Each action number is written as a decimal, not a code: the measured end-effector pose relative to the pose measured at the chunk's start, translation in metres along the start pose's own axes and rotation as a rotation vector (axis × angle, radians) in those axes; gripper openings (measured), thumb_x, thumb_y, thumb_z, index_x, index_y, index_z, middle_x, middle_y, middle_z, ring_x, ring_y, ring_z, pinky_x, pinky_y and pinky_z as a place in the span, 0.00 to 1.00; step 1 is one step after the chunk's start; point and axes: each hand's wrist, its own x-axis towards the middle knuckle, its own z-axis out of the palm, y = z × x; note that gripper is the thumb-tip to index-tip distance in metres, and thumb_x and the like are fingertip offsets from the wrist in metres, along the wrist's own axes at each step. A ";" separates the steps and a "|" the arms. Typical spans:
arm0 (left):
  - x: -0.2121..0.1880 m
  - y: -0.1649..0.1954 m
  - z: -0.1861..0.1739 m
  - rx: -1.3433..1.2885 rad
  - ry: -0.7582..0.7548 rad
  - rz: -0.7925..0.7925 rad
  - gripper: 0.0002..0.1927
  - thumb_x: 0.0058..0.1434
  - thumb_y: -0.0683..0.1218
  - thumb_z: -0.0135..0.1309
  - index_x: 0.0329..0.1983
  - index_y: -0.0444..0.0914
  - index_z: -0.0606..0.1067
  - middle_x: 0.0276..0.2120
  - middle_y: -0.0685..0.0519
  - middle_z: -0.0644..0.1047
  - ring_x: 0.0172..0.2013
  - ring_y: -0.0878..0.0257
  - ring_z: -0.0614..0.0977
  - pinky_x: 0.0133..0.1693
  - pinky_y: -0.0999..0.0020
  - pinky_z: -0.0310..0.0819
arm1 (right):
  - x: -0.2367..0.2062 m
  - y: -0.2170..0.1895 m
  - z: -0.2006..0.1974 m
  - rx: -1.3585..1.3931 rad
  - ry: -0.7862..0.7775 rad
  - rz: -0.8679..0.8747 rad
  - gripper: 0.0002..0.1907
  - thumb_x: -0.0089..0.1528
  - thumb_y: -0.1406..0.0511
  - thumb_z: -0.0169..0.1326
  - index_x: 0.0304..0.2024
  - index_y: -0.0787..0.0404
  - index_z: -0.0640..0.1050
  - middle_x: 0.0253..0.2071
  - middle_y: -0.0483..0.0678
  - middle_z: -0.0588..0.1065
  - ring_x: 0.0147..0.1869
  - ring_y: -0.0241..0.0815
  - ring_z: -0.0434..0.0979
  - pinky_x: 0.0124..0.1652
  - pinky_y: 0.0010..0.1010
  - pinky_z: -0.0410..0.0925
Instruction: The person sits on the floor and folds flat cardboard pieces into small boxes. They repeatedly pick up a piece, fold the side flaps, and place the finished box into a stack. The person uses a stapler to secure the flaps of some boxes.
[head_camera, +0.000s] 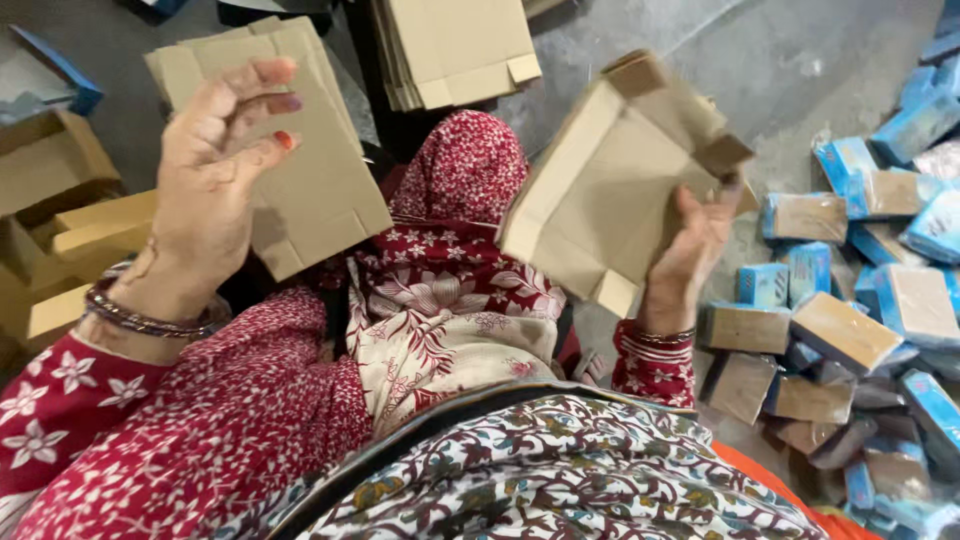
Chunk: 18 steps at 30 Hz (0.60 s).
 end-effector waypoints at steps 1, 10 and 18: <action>-0.001 0.000 0.000 -0.002 -0.003 -0.003 0.25 0.68 0.28 0.45 0.68 0.35 0.69 0.65 0.52 0.72 0.64 0.62 0.75 0.63 0.66 0.76 | 0.004 -0.002 -0.025 -0.094 0.058 -0.101 0.37 0.67 0.78 0.50 0.78 0.66 0.57 0.79 0.57 0.61 0.80 0.50 0.63 0.78 0.37 0.56; 0.002 0.009 0.009 -0.025 -0.073 -0.065 0.20 0.71 0.30 0.46 0.64 0.35 0.72 0.60 0.55 0.75 0.57 0.66 0.78 0.59 0.70 0.77 | 0.025 0.075 -0.095 -0.719 0.319 -0.045 0.43 0.66 0.68 0.55 0.75 0.70 0.45 0.77 0.63 0.49 0.80 0.58 0.50 0.74 0.43 0.46; 0.008 -0.024 -0.003 -0.051 -0.026 -0.145 0.22 0.65 0.31 0.48 0.62 0.35 0.73 0.55 0.54 0.75 0.51 0.66 0.77 0.54 0.71 0.77 | 0.046 0.076 -0.105 -1.402 0.147 0.078 0.45 0.72 0.55 0.54 0.75 0.75 0.45 0.68 0.73 0.53 0.71 0.65 0.54 0.67 0.44 0.52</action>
